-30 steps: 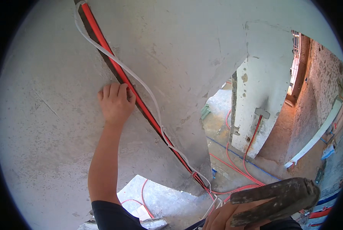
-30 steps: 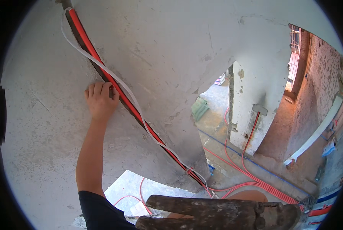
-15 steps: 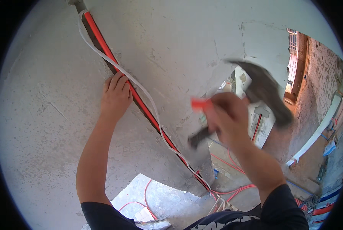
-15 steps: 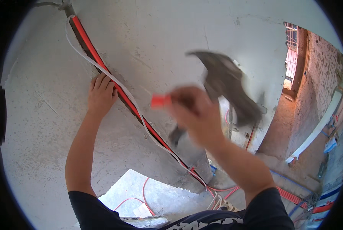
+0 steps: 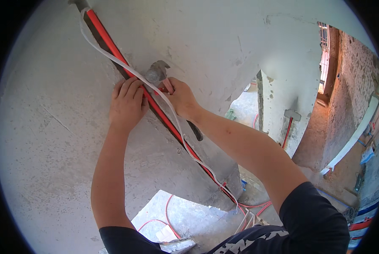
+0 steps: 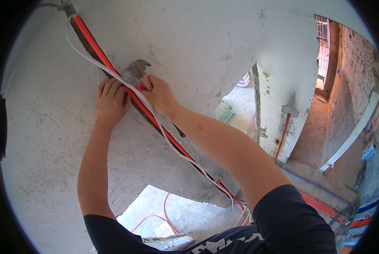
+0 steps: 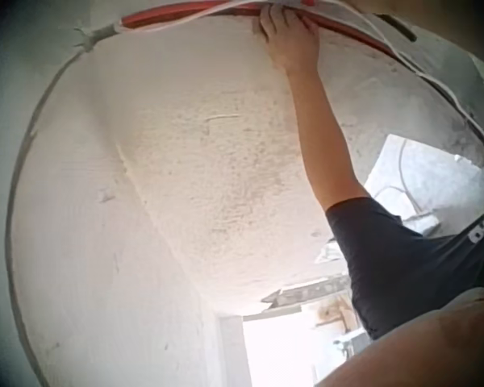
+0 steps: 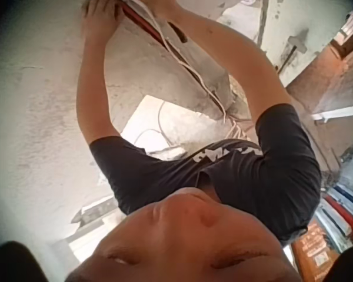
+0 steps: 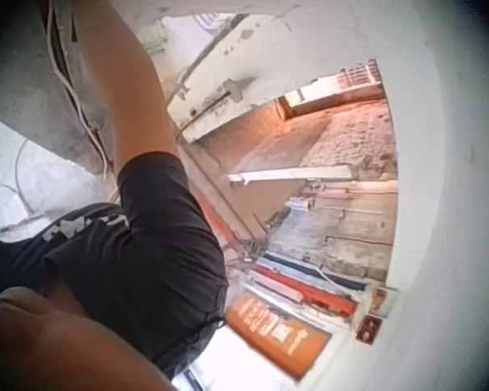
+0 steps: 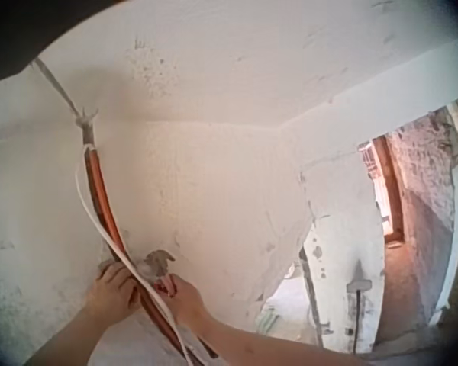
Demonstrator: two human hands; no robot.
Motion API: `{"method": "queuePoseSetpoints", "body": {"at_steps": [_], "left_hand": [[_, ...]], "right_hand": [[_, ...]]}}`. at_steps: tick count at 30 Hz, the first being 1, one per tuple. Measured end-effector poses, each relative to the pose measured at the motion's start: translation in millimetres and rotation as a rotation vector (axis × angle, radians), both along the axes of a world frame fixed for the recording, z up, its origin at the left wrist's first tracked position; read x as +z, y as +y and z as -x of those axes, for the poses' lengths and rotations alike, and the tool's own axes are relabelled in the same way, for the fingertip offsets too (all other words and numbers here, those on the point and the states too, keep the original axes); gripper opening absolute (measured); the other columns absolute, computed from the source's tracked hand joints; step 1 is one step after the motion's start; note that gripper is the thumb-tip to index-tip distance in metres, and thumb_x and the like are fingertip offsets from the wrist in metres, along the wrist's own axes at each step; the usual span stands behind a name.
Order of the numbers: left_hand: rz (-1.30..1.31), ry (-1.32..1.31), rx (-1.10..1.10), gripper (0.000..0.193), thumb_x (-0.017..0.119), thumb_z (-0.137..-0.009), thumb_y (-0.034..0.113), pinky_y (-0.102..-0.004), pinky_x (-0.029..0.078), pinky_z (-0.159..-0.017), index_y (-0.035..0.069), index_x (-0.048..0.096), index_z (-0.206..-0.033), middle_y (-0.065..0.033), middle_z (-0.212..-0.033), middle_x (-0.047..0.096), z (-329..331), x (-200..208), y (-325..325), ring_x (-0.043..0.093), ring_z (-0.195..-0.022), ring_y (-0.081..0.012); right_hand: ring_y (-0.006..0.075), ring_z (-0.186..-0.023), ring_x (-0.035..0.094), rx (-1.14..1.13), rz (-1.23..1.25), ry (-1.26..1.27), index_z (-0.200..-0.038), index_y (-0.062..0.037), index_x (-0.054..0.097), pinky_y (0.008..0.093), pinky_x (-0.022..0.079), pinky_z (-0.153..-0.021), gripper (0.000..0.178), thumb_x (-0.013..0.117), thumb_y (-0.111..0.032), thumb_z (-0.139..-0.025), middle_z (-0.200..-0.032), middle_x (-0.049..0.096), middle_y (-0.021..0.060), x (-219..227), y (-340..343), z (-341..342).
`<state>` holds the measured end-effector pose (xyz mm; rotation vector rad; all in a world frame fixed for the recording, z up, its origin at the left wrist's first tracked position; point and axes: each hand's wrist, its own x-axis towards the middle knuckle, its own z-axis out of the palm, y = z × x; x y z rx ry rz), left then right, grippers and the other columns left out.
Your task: The person secures conduits into a wall groove using plastic clips and a hammer, trims a conduit near the ceiling with a utility knife, and reaches into a storage bag on a ladder for parts.
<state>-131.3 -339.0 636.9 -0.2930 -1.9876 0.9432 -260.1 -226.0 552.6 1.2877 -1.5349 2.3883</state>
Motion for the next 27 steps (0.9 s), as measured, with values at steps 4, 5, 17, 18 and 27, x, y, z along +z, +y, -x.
{"method": "queuePoseSetpoints", "body": {"at_steps": [4,5,17,18,27], "left_hand": [[-0.005,0.014,0.004,0.021,0.068,-0.074,0.014,-0.0385,0.038,-0.106,0.007,0.065,-0.094,-0.0039,-0.113,0.063,-0.2,-1.4,-3.3,0.055,-0.116,-0.0208],[-0.003,0.011,0.007,0.022,0.068,-0.074,0.014,-0.0385,0.038,-0.106,0.007,0.065,-0.095,-0.0037,-0.113,0.063,-0.8,-1.5,-4.2,0.055,-0.115,-0.0208],[-0.006,-0.004,-0.011,0.026,0.068,-0.074,0.016,-0.0377,0.039,-0.102,0.007,0.067,-0.098,-0.0038,-0.113,0.064,1.8,-3.0,-12.5,0.057,-0.111,-0.0209],[-0.010,-0.009,-0.014,0.026,0.068,-0.074,0.016,-0.0377,0.039,-0.102,0.007,0.067,-0.098,-0.0038,-0.113,0.064,2.3,-3.6,-13.7,0.057,-0.111,-0.0209],[0.003,0.032,0.024,0.024,0.069,-0.075,0.018,-0.0380,0.041,-0.100,0.009,0.069,-0.097,-0.0045,-0.108,0.066,5.6,-6.7,-22.3,0.058,-0.107,-0.0214]], "right_hand": [[0.0167,-0.071,0.050,-0.069,-0.028,0.011,-0.084,-0.0028,0.056,0.0286,0.044,-0.068,0.011,0.065,-0.005,-0.079,-0.084,0.063,0.0051,-3.0,-13.8,-11.4],[0.0171,-0.071,0.050,-0.105,-0.022,0.020,-0.085,-0.0028,0.057,0.0288,0.044,-0.068,0.011,0.065,-0.005,-0.079,-0.082,0.062,0.0051,-3.7,-15.6,-14.2],[0.0217,-0.066,0.046,-0.350,0.067,0.066,-0.081,-0.0040,0.053,0.0335,0.043,-0.064,0.013,0.065,-0.005,-0.075,-0.072,0.054,0.0069,-18.4,-37.2,-33.7],[0.0217,-0.066,0.046,-0.353,0.063,0.062,-0.081,-0.0040,0.053,0.0335,0.043,-0.064,0.013,0.065,-0.005,-0.075,-0.072,0.054,0.0069,-18.5,-39.4,-35.0],[0.0245,-0.065,0.046,-0.332,0.071,0.158,-0.078,-0.0025,0.051,0.0359,0.043,-0.064,0.015,0.065,-0.004,-0.074,-0.073,0.054,0.0094,-11.2,-41.6,-30.3]]}}
